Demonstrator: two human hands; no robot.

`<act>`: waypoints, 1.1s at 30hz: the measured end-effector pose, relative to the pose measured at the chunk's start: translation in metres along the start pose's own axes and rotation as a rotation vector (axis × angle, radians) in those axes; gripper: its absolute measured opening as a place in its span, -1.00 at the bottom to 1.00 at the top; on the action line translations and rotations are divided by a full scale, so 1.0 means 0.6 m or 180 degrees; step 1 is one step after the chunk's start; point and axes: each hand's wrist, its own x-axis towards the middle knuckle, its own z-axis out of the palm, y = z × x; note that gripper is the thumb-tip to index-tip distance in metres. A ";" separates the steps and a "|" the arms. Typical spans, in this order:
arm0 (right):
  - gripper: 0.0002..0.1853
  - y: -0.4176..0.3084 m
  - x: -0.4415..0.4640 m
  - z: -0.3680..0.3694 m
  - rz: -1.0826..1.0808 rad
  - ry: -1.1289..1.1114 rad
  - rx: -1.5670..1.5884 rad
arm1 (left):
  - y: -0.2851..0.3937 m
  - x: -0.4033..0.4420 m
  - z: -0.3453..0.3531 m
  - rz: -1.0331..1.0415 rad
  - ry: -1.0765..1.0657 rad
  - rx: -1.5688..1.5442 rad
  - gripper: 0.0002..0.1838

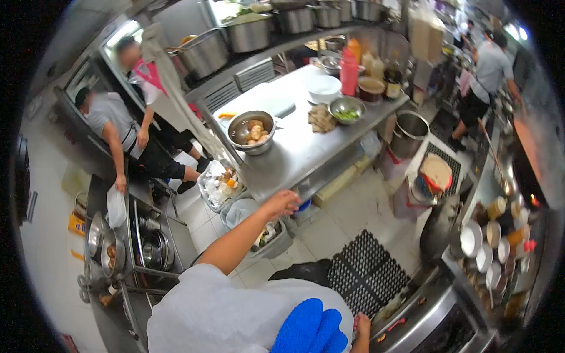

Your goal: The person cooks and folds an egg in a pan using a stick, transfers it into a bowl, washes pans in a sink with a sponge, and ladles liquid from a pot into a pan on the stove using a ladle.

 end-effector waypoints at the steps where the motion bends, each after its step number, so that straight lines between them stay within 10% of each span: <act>1: -0.78 0.001 0.012 -0.004 0.0309 -0.0076 -0.0010 | 0.052 -0.016 -0.016 0.0229 0.0089 -0.0124 -0.75; 7: -0.76 -0.103 0.096 0.053 -0.0062 0.0215 -0.1202 | 0.384 -0.099 -0.101 0.2688 0.1136 0.0599 -0.77; 11: -0.75 -0.146 0.146 0.075 -0.0362 0.0512 -0.1839 | 0.548 -0.164 -0.160 0.4260 0.3665 0.1457 -0.63; 22: -0.75 -0.185 0.202 0.073 -0.0987 0.0522 -0.2333 | 0.690 -0.216 -0.261 0.3390 0.3318 0.0681 -0.60; 27: -0.76 -0.169 0.211 0.034 -0.2289 0.0497 -0.3422 | 0.731 -0.199 -0.273 0.3622 0.3662 0.0806 -0.69; 30: -0.77 -0.242 0.044 0.077 -0.0794 0.0338 -0.1061 | 0.738 -0.220 -0.215 0.3925 0.3823 0.1144 -0.71; 33: -0.75 -0.221 0.024 0.066 -0.1166 0.0450 -0.1101 | 0.736 -0.260 -0.168 0.3980 0.4245 0.1702 -0.77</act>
